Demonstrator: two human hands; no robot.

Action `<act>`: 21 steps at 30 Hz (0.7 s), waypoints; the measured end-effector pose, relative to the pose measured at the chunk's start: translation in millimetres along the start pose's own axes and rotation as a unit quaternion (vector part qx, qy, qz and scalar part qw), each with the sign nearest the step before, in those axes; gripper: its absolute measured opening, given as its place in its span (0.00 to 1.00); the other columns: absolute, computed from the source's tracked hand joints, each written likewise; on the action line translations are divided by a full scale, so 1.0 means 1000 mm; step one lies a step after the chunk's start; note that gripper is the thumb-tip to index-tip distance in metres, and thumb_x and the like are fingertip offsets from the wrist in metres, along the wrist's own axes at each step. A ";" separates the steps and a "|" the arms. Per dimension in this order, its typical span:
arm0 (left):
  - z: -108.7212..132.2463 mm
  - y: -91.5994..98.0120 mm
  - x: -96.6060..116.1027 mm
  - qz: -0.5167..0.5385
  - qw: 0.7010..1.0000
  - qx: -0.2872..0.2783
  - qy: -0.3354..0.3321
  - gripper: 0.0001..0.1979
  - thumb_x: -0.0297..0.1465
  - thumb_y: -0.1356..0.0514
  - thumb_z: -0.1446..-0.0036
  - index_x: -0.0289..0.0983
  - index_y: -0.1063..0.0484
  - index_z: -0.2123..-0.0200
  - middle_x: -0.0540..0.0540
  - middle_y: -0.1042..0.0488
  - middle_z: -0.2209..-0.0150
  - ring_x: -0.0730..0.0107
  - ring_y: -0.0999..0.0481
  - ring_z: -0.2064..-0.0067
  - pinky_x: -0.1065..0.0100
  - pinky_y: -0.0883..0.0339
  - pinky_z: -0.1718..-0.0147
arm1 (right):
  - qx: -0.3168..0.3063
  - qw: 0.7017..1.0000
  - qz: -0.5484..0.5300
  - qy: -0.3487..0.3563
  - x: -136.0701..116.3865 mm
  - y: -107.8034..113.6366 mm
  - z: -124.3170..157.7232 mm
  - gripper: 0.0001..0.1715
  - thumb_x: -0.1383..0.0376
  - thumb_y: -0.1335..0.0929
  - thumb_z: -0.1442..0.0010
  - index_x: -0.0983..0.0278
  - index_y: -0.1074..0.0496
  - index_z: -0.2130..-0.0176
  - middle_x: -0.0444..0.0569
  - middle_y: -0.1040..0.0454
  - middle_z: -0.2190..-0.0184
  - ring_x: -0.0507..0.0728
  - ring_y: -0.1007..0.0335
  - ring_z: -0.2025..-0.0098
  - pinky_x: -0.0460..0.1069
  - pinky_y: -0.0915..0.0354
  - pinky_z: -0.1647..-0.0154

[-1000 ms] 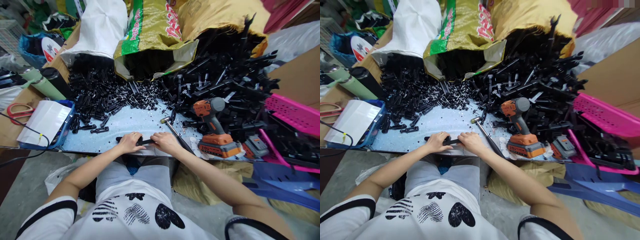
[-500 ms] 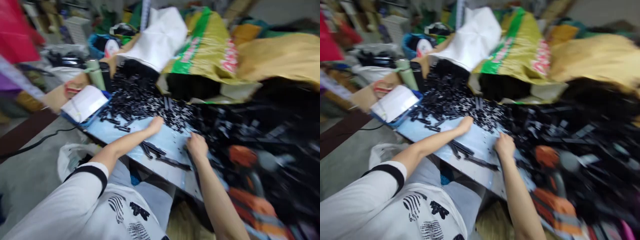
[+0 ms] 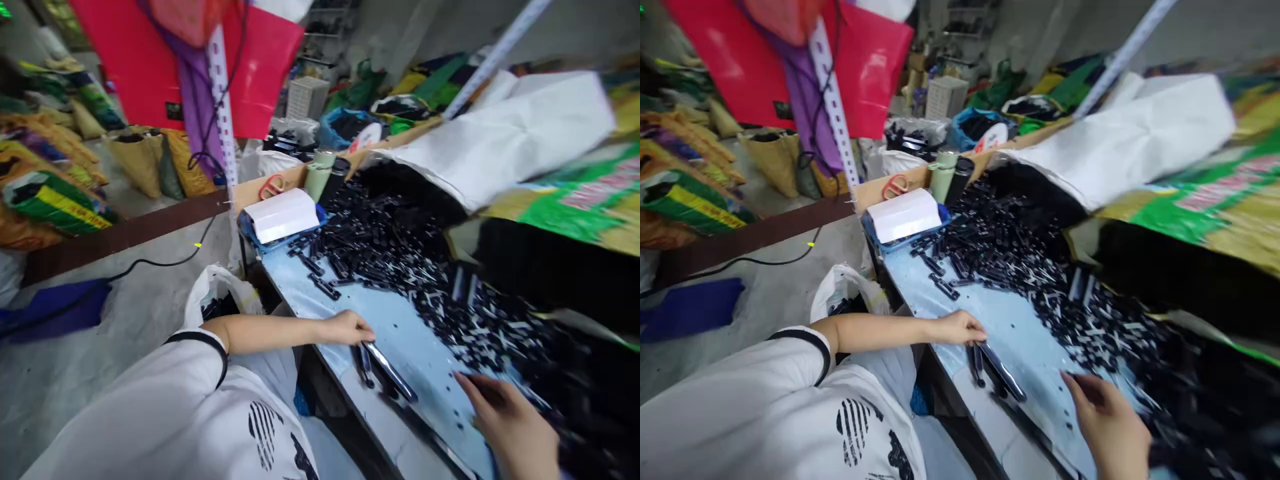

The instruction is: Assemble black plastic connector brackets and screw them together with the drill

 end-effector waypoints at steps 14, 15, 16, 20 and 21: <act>-0.017 0.007 0.007 -0.023 0.999 -0.011 -0.037 0.14 0.38 0.34 0.54 0.31 0.26 0.72 0.51 0.30 0.79 0.81 0.37 0.79 0.75 0.41 0.76 | 0.024 0.990 -0.120 -0.067 -0.041 0.008 0.074 0.22 0.47 0.32 0.46 0.64 0.27 0.67 0.50 0.24 0.72 0.57 0.26 0.71 0.52 0.29 0.67; -0.017 0.008 0.008 -0.025 0.998 0.002 -0.052 0.14 0.38 0.34 0.55 0.31 0.26 0.72 0.51 0.30 0.79 0.80 0.37 0.79 0.75 0.41 0.76 | 0.022 0.990 -0.122 -0.065 -0.041 0.008 0.075 0.21 0.48 0.32 0.46 0.63 0.27 0.68 0.50 0.24 0.72 0.56 0.26 0.71 0.52 0.29 0.67; -0.016 0.008 0.008 -0.034 0.997 0.010 -0.068 0.14 0.38 0.35 0.55 0.31 0.26 0.72 0.50 0.29 0.79 0.80 0.37 0.79 0.74 0.41 0.76 | 0.019 0.991 -0.121 -0.061 -0.041 0.006 0.075 0.20 0.49 0.32 0.45 0.63 0.27 0.68 0.50 0.24 0.72 0.56 0.27 0.71 0.51 0.30 0.67; -0.014 0.006 0.010 -0.144 0.979 -0.011 -0.146 0.13 0.37 0.37 0.52 0.32 0.24 0.71 0.48 0.26 0.76 0.74 0.32 0.75 0.71 0.39 0.72 | 0.003 0.994 -0.105 -0.022 -0.045 0.000 0.070 0.16 0.53 0.33 0.42 0.63 0.27 0.68 0.49 0.24 0.71 0.56 0.28 0.71 0.51 0.31 0.68; -0.014 0.006 0.010 -0.169 0.973 -0.020 -0.156 0.12 0.37 0.38 0.51 0.32 0.24 0.71 0.47 0.26 0.75 0.73 0.31 0.74 0.71 0.39 0.71 | 0.000 0.995 -0.098 -0.009 -0.046 -0.001 0.069 0.15 0.54 0.33 0.41 0.63 0.27 0.68 0.50 0.25 0.71 0.56 0.28 0.71 0.50 0.32 0.68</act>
Point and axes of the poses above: each hand's wrist, its own z-axis away from the middle knuckle, its own y-axis out of the back of the hand, x = y × z, the point moved 3 cm from there along -z, towards the middle knuckle
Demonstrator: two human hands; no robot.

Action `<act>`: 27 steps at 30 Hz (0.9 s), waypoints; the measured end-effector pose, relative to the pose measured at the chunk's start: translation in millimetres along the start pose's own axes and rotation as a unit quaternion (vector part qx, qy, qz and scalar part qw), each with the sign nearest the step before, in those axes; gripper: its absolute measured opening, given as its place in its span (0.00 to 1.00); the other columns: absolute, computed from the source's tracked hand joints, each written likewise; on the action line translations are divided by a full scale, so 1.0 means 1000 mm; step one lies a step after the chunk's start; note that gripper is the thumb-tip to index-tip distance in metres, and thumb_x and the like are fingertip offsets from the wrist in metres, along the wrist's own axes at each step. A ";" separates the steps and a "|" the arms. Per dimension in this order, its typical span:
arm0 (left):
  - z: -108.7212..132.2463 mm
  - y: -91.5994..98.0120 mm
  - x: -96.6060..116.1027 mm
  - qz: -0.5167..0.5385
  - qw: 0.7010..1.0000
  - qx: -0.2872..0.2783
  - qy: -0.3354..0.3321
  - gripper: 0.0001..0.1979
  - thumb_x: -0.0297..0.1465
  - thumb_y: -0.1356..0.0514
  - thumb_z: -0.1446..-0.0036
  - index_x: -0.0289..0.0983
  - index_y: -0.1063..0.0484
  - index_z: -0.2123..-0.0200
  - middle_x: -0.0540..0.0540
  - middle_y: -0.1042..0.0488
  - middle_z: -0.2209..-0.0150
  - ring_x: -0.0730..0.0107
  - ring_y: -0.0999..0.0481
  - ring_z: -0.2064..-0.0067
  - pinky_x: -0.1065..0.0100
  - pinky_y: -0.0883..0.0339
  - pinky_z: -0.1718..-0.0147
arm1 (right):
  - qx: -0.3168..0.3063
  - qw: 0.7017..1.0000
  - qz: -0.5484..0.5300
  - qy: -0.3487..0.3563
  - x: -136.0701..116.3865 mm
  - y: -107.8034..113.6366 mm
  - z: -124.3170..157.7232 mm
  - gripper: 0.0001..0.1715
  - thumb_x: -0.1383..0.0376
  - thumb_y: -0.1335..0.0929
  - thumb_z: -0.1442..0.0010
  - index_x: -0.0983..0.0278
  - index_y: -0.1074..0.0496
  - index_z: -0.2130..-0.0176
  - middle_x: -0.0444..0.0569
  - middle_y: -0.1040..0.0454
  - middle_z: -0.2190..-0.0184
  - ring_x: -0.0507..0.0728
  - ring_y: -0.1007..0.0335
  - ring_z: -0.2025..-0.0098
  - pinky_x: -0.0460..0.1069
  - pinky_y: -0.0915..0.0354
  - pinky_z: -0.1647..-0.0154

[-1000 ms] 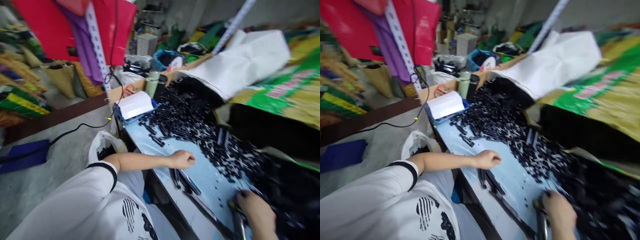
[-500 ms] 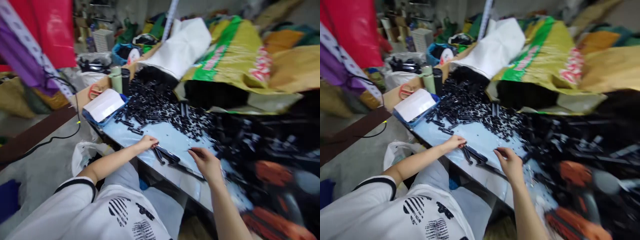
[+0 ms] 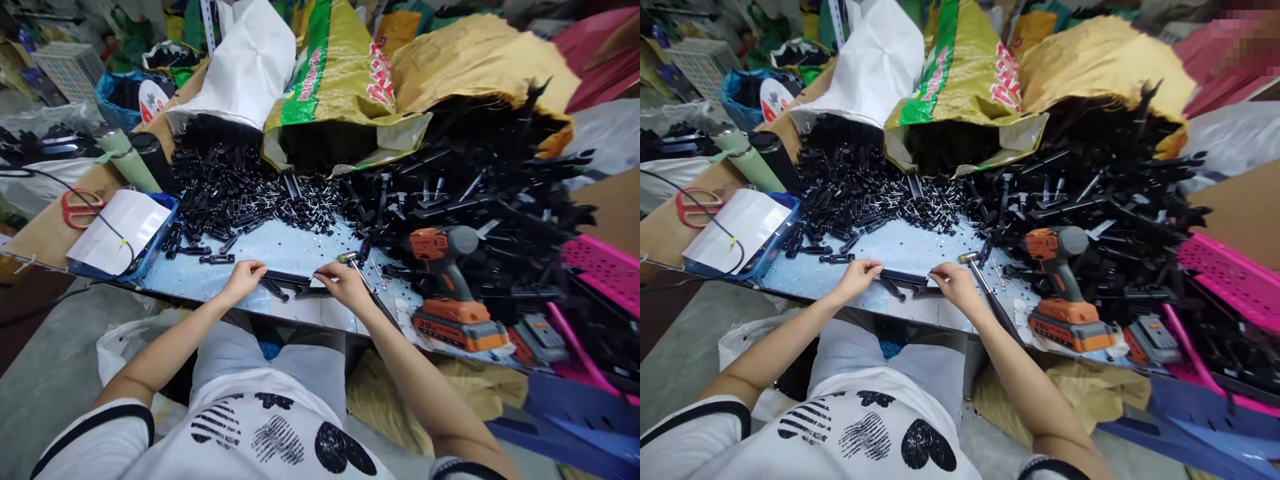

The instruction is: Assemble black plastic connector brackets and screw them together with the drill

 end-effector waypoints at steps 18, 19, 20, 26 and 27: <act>0.001 -0.005 0.001 -0.279 0.952 0.032 -0.126 0.12 0.33 0.43 0.44 0.35 0.29 0.57 0.42 0.29 0.59 0.65 0.30 0.62 0.64 0.36 0.58 | -0.051 0.989 0.094 0.107 0.001 -0.014 -0.002 0.13 0.62 0.38 0.36 0.63 0.26 0.65 0.52 0.25 0.66 0.56 0.28 0.64 0.49 0.33 0.63; 0.004 -0.010 0.007 -0.313 0.934 0.030 -0.171 0.13 0.33 0.44 0.43 0.36 0.29 0.56 0.41 0.29 0.56 0.62 0.30 0.57 0.62 0.38 0.55 | -0.052 0.987 0.103 0.109 0.003 -0.016 0.001 0.14 0.61 0.39 0.35 0.62 0.26 0.63 0.52 0.25 0.65 0.56 0.28 0.64 0.49 0.33 0.62; 0.008 -0.018 0.013 -0.346 0.912 0.012 -0.220 0.13 0.34 0.46 0.41 0.36 0.30 0.54 0.40 0.29 0.54 0.59 0.32 0.52 0.60 0.40 0.52 | -0.053 0.986 0.110 0.111 0.006 -0.018 0.004 0.16 0.61 0.40 0.34 0.62 0.26 0.62 0.52 0.25 0.63 0.56 0.28 0.63 0.50 0.33 0.61; 0.013 -0.073 0.023 -0.466 0.801 -0.164 -0.339 0.25 0.41 0.47 0.40 0.31 0.37 0.45 0.34 0.31 0.50 0.52 0.35 0.47 0.56 0.45 0.50 | -0.099 0.970 0.134 0.176 0.029 -0.024 0.023 0.22 0.54 0.37 0.37 0.62 0.33 0.47 0.56 0.29 0.52 0.60 0.32 0.53 0.55 0.35 0.55; 0.011 -0.079 0.021 -0.476 0.799 -0.167 -0.328 0.26 0.44 0.46 0.41 0.30 0.37 0.46 0.34 0.30 0.52 0.52 0.34 0.49 0.56 0.44 0.52 | -0.109 0.967 0.146 0.180 0.033 -0.024 0.025 0.25 0.52 0.36 0.38 0.62 0.35 0.46 0.57 0.30 0.51 0.61 0.33 0.53 0.56 0.35 0.55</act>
Point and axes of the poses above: each hand's wrist, its own z-axis away from the middle knuckle, its own y-axis out of the back of the hand, x = y × z, the point moved 3 cm from there along -z, towards the middle knuckle
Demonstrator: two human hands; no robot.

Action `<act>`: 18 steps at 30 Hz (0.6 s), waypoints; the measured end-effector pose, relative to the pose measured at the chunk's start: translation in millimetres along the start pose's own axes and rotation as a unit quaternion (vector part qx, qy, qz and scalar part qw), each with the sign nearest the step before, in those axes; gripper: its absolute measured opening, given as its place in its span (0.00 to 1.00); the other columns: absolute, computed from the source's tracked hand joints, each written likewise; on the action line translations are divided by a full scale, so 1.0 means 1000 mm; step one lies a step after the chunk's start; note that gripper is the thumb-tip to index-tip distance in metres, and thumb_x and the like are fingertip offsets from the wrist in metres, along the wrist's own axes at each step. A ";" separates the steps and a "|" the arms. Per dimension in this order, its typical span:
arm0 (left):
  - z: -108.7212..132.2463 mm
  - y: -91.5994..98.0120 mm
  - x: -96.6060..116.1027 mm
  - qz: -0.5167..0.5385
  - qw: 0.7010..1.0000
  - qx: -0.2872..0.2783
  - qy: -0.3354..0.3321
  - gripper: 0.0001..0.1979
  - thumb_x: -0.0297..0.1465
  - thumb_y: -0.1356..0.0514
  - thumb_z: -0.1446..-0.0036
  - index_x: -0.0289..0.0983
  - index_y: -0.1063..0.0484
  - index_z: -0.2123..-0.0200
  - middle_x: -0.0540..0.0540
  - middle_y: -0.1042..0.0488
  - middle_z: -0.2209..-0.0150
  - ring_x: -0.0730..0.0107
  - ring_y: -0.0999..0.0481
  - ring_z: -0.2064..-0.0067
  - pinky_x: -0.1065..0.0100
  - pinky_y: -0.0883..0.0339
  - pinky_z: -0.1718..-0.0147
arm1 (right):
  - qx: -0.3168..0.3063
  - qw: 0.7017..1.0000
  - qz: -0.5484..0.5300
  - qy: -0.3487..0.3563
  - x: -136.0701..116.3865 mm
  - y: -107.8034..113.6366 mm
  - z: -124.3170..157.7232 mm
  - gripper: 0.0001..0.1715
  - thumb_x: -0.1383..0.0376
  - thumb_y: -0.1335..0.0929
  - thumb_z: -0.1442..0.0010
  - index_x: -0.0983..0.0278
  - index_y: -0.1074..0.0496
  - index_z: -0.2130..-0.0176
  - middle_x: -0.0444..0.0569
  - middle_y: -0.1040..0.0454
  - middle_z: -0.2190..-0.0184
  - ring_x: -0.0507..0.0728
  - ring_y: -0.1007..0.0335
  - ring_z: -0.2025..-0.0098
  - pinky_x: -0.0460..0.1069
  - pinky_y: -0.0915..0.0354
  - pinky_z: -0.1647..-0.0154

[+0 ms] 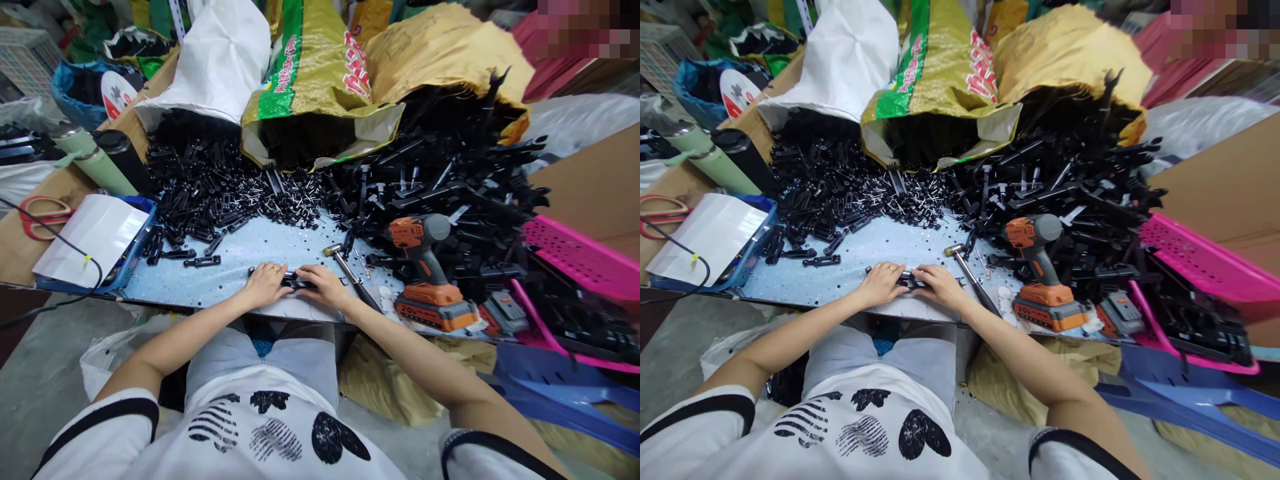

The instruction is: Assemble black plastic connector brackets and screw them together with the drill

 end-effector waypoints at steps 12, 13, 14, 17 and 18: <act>-0.005 -0.014 0.004 -0.001 0.998 0.003 0.070 0.24 0.44 0.40 0.46 0.33 0.33 0.53 0.38 0.29 0.57 0.54 0.33 0.53 0.61 0.42 0.59 | -0.072 0.994 0.077 0.041 0.015 -0.004 -0.005 0.27 0.51 0.41 0.35 0.65 0.36 0.45 0.54 0.29 0.64 0.58 0.35 0.62 0.50 0.40 0.65; -0.004 -0.013 0.005 -0.001 0.998 0.002 0.061 0.24 0.45 0.41 0.46 0.32 0.33 0.53 0.38 0.29 0.57 0.54 0.33 0.53 0.61 0.42 0.58 | -0.071 0.994 0.078 0.043 0.014 -0.004 -0.004 0.27 0.51 0.42 0.34 0.65 0.36 0.45 0.54 0.29 0.63 0.58 0.34 0.62 0.50 0.40 0.65; -0.004 -0.012 0.005 -0.002 0.999 -0.001 0.047 0.24 0.45 0.41 0.45 0.32 0.34 0.52 0.38 0.29 0.57 0.54 0.33 0.53 0.61 0.42 0.58 | -0.074 0.993 0.081 0.050 0.014 -0.003 -0.004 0.28 0.50 0.42 0.34 0.65 0.36 0.45 0.54 0.29 0.63 0.58 0.34 0.62 0.50 0.40 0.66; -0.002 -0.007 0.005 -0.030 0.999 -0.005 0.022 0.24 0.43 0.45 0.41 0.30 0.35 0.49 0.36 0.29 0.56 0.54 0.32 0.54 0.61 0.41 0.59 | -0.085 0.987 0.127 0.052 0.016 0.000 -0.003 0.31 0.45 0.42 0.37 0.65 0.31 0.50 0.54 0.28 0.66 0.58 0.33 0.65 0.49 0.42 0.69; -0.001 -0.005 0.003 -0.040 0.999 -0.008 0.023 0.24 0.43 0.47 0.40 0.29 0.35 0.50 0.34 0.28 0.57 0.54 0.31 0.55 0.61 0.41 0.60 | -0.080 0.985 0.149 0.036 0.018 0.002 -0.004 0.33 0.43 0.43 0.38 0.66 0.29 0.55 0.55 0.28 0.68 0.58 0.34 0.67 0.49 0.43 0.70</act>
Point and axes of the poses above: each hand's wrist, its own z-axis away from the middle knuckle, its own y-axis out of the back of the hand, x = y × z, the point moved 3 cm from there along -z, towards the middle knuckle
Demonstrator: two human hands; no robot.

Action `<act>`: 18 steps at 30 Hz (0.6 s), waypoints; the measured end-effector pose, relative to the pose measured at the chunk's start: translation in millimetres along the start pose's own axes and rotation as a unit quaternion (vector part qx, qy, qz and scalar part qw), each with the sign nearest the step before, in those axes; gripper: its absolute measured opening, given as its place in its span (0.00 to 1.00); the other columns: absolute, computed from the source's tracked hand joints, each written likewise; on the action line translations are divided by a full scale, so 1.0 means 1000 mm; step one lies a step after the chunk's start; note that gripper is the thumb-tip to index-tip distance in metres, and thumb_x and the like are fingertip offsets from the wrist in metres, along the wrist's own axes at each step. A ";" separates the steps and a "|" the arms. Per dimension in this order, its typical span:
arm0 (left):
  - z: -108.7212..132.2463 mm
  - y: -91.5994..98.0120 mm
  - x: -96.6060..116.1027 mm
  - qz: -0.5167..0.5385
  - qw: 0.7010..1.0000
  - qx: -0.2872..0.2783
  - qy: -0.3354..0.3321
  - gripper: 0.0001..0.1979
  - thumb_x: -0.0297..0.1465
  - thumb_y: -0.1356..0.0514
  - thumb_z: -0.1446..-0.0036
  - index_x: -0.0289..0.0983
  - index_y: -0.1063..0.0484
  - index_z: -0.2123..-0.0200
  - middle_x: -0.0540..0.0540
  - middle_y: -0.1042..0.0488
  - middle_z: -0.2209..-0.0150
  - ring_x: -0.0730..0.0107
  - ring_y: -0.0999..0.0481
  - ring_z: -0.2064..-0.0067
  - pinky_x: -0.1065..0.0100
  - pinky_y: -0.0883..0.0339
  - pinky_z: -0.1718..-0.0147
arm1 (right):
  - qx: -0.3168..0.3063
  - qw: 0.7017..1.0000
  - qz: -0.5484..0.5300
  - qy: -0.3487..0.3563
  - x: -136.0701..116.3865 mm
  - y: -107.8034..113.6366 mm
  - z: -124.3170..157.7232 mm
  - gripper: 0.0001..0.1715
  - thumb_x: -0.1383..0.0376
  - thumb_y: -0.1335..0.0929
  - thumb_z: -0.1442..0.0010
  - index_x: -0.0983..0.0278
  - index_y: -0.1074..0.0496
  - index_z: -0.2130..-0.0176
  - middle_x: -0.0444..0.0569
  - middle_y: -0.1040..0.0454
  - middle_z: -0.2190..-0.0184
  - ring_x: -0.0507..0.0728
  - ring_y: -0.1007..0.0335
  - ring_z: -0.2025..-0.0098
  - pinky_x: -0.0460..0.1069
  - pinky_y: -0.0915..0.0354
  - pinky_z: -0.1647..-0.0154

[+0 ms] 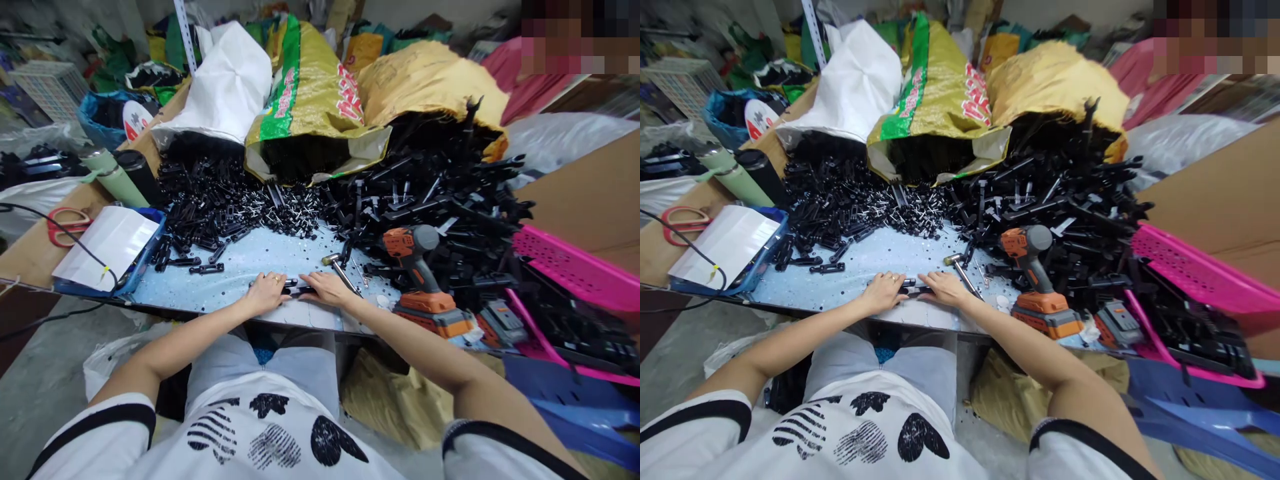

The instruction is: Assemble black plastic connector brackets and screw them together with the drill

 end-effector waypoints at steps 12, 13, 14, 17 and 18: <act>0.081 0.102 0.058 0.384 0.908 0.094 -0.136 0.33 0.47 0.67 0.36 0.40 0.30 0.76 0.44 0.31 0.81 0.68 0.31 0.76 0.66 0.38 0.72 | 0.107 0.869 -0.437 0.208 -0.121 0.125 0.015 0.29 0.47 0.49 0.34 0.61 0.35 0.72 0.46 0.38 0.82 0.53 0.40 0.79 0.49 0.43 0.76; 0.085 0.105 0.068 0.413 0.890 0.128 -0.147 0.34 0.48 0.68 0.36 0.40 0.29 0.76 0.45 0.31 0.81 0.68 0.32 0.77 0.66 0.38 0.73 | 0.160 0.843 -0.473 0.200 -0.133 0.119 0.010 0.30 0.46 0.50 0.35 0.60 0.35 0.71 0.46 0.37 0.81 0.54 0.38 0.78 0.50 0.41 0.75; 0.086 0.105 0.075 0.427 0.876 0.170 -0.146 0.35 0.49 0.69 0.37 0.40 0.29 0.75 0.44 0.31 0.80 0.68 0.31 0.77 0.66 0.37 0.73 | 0.220 0.829 -0.487 0.167 -0.141 0.107 0.004 0.30 0.45 0.51 0.35 0.60 0.35 0.69 0.48 0.36 0.79 0.55 0.36 0.76 0.51 0.39 0.73; 0.076 0.085 0.075 0.396 0.876 0.261 -0.085 0.41 0.53 0.73 0.40 0.38 0.25 0.66 0.39 0.25 0.70 0.63 0.26 0.67 0.63 0.34 0.65 | 0.344 0.846 -0.406 -0.041 -0.137 0.059 -0.028 0.30 0.44 0.51 0.38 0.60 0.36 0.59 0.58 0.33 0.64 0.64 0.34 0.58 0.60 0.36 0.60; 0.069 0.075 0.068 0.367 0.890 0.263 -0.056 0.44 0.55 0.75 0.42 0.38 0.25 0.61 0.37 0.24 0.66 0.61 0.26 0.62 0.61 0.34 0.61 | 0.350 0.856 -0.368 -0.100 -0.125 0.047 -0.042 0.28 0.46 0.50 0.38 0.60 0.37 0.56 0.60 0.34 0.58 0.67 0.37 0.52 0.63 0.38 0.56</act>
Point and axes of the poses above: each hand's wrist, its own z-axis away from the middle knuckle, its own y-axis out of the back of the hand, x = y × z, the point moved 3 cm from there along -z, towards the middle knuckle
